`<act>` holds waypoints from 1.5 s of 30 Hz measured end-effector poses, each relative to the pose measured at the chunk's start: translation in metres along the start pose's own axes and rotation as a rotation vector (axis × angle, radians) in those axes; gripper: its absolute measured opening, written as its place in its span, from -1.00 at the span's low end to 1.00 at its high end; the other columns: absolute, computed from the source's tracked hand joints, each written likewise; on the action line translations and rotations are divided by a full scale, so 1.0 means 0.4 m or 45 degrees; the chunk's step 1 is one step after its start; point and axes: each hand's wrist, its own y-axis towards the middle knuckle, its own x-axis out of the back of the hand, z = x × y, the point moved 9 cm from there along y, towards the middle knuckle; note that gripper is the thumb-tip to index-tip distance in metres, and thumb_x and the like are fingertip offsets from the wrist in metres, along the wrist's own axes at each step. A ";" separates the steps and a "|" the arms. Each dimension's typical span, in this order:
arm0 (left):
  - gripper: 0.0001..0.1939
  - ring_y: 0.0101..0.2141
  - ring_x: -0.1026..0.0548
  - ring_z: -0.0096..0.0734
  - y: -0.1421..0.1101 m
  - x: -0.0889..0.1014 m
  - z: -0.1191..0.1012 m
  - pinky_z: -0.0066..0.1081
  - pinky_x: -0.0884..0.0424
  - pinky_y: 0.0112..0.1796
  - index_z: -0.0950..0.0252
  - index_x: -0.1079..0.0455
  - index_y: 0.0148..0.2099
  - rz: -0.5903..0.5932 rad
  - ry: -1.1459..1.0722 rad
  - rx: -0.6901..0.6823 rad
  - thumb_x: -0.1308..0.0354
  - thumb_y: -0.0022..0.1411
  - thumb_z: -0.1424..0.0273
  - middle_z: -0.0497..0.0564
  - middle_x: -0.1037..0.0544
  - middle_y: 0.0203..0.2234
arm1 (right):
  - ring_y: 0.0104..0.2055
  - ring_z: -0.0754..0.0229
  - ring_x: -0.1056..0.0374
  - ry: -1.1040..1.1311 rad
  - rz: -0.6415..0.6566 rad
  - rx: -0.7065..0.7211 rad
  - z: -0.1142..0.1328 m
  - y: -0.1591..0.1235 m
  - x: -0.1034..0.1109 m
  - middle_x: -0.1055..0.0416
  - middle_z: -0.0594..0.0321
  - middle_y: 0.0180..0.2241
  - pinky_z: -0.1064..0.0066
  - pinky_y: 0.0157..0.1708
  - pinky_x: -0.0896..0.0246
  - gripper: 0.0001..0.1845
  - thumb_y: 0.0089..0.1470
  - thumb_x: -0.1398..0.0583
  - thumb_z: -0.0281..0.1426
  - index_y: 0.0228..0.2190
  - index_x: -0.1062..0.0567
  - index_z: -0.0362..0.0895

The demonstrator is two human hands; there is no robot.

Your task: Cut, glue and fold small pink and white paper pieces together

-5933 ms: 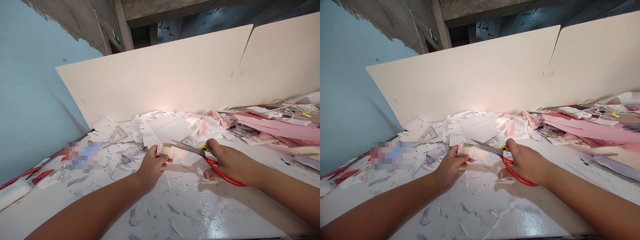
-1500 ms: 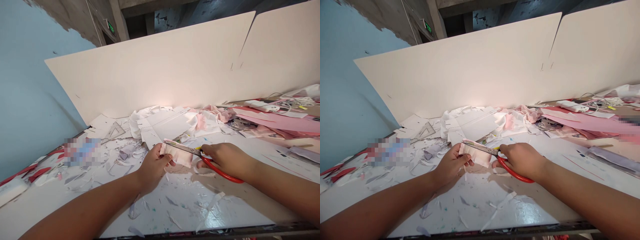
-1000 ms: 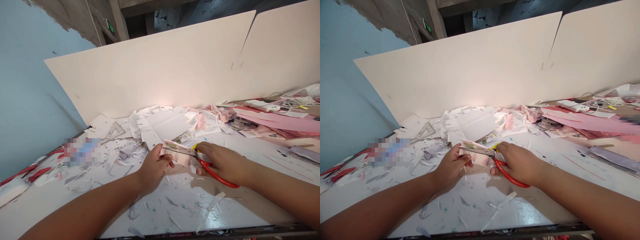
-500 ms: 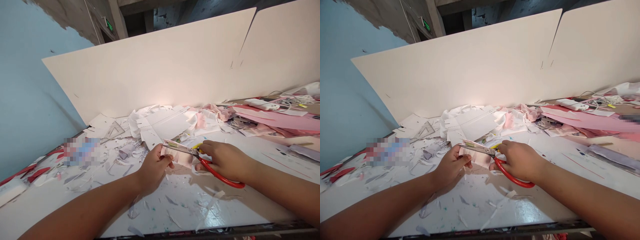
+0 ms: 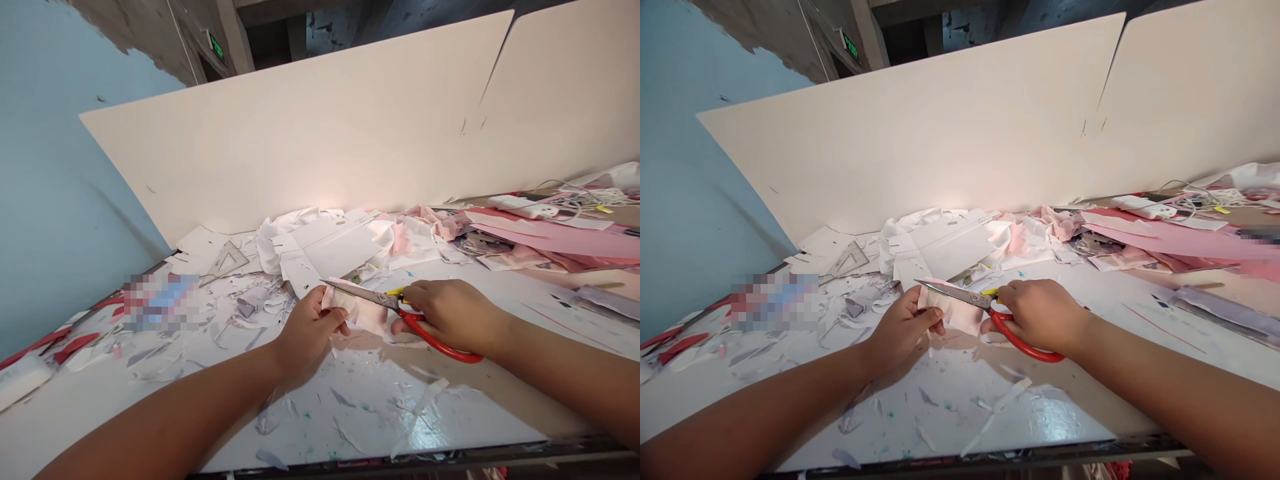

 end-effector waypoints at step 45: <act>-0.78 -0.51 -0.49 -0.46 0.019 -0.025 0.005 -0.54 -0.29 -0.54 0.39 -0.30 -0.15 0.179 -0.651 0.162 -0.03 0.11 0.48 0.16 -0.54 -0.34 | -0.12 0.05 -0.29 1.123 -0.324 -0.452 -0.094 0.011 0.003 -0.29 0.08 -0.10 0.23 -0.17 -0.23 -0.48 -0.04 -0.12 -0.27 -0.03 -0.15 -0.07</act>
